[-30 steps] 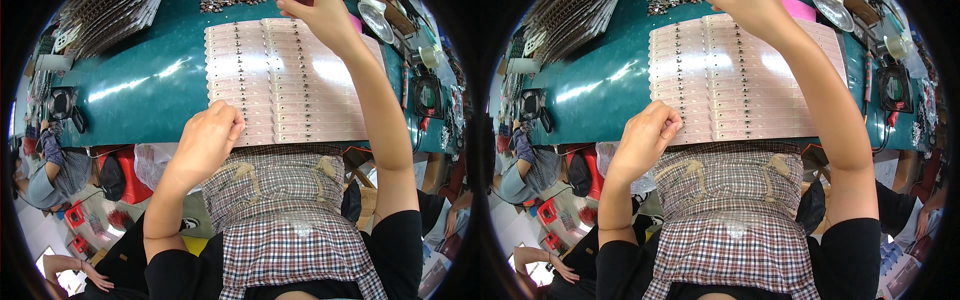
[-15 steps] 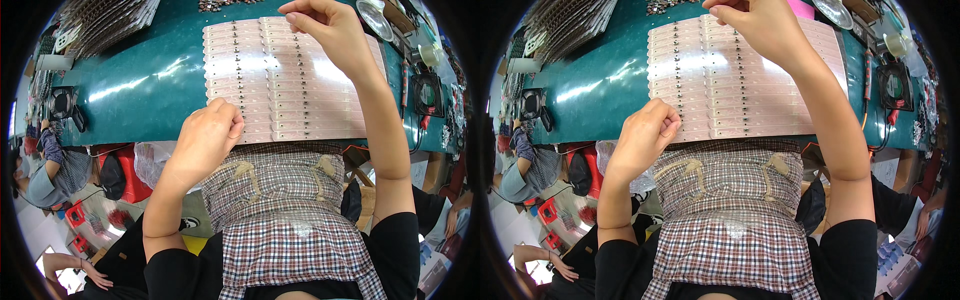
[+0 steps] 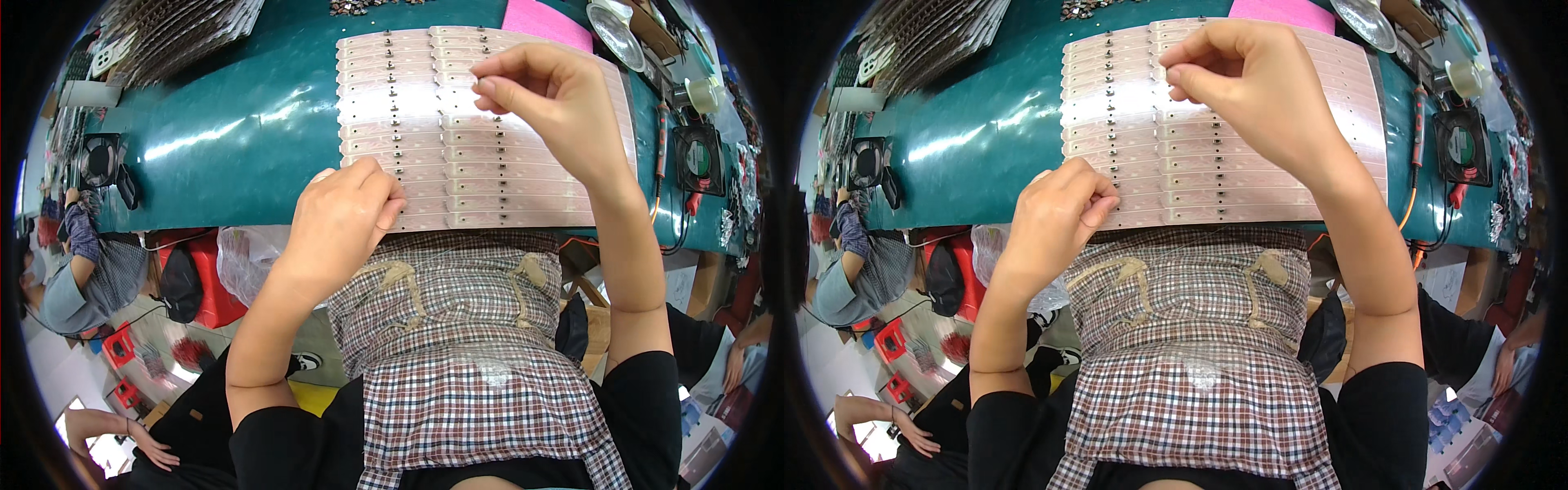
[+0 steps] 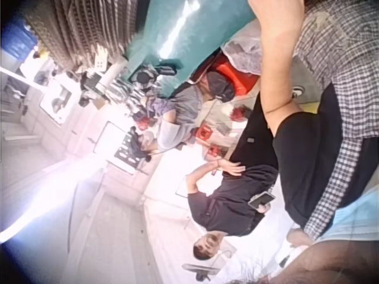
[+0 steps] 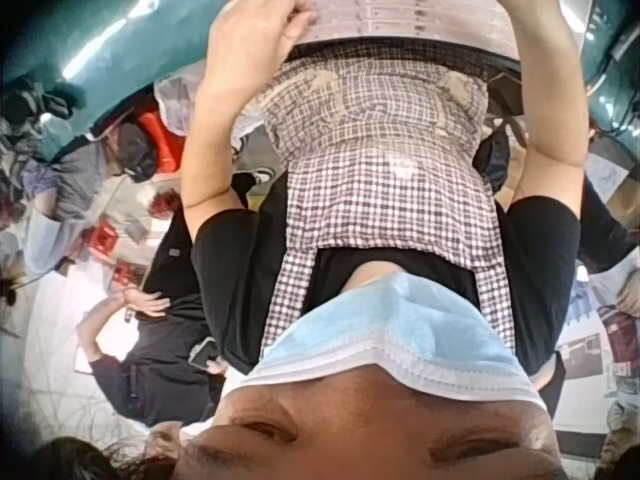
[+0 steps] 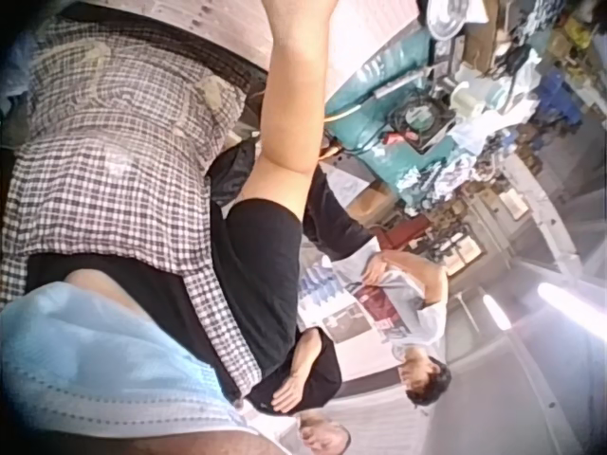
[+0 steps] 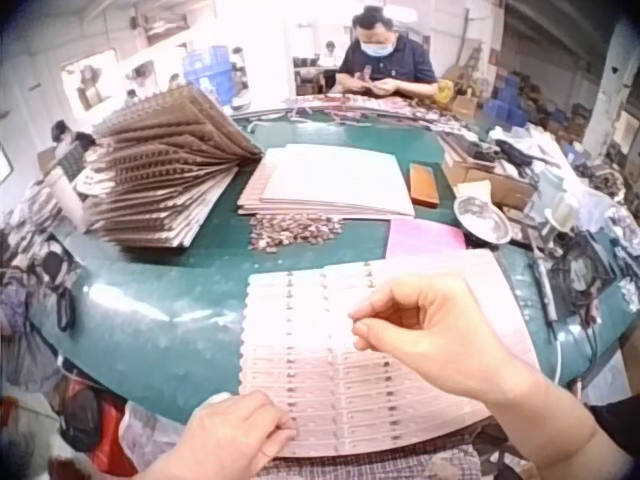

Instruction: The person solders a circuit board using a soldering iron, sets it aside, and lays out a new circuit board sheet. The person then picks up small electronic components from the table and places them onto the circuit board sheet by hand.

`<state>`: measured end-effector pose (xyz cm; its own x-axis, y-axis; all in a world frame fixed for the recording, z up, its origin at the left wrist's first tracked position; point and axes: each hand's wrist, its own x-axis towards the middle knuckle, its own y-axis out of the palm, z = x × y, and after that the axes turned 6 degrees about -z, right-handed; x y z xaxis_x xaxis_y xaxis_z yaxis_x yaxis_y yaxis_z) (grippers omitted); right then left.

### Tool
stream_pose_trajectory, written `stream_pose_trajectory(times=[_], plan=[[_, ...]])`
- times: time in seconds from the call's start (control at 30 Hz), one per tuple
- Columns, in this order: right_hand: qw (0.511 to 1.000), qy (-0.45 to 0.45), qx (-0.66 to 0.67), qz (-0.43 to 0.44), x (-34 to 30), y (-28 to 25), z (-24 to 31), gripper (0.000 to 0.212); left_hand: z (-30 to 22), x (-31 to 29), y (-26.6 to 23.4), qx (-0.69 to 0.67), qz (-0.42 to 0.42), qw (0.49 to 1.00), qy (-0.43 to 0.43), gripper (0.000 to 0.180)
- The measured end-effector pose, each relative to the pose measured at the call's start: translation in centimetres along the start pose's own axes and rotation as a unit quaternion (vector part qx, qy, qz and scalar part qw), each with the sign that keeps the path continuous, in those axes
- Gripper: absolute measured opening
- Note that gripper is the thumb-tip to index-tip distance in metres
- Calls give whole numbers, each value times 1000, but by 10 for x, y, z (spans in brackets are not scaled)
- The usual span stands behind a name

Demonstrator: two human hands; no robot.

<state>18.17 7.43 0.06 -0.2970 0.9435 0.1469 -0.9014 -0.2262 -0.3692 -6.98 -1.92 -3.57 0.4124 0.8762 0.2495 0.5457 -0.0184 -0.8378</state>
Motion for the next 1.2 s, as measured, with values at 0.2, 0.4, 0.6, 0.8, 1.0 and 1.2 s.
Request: stream_pose_trajectory(times=[0.2,0.4,0.6,0.8,1.0,1.2], plan=[[998,40,45,-5,-20,5,5,16,2,-2,0,-75,26,993,-86,13],[997,53,60,5,-27,5,5,15,5,2,-3,-63,63,993,-77,13],[996,63,66,5,-31,5,6,15,4,4,-5,-58,66,992,-86,12],[995,68,79,7,-35,5,6,16,5,5,-8,-60,79,992,-77,12],[995,61,81,3,-39,7,7,15,3,5,-8,-51,80,993,-67,12],[993,83,83,7,-44,9,11,15,1,6,-4,-26,66,996,-51,13]])
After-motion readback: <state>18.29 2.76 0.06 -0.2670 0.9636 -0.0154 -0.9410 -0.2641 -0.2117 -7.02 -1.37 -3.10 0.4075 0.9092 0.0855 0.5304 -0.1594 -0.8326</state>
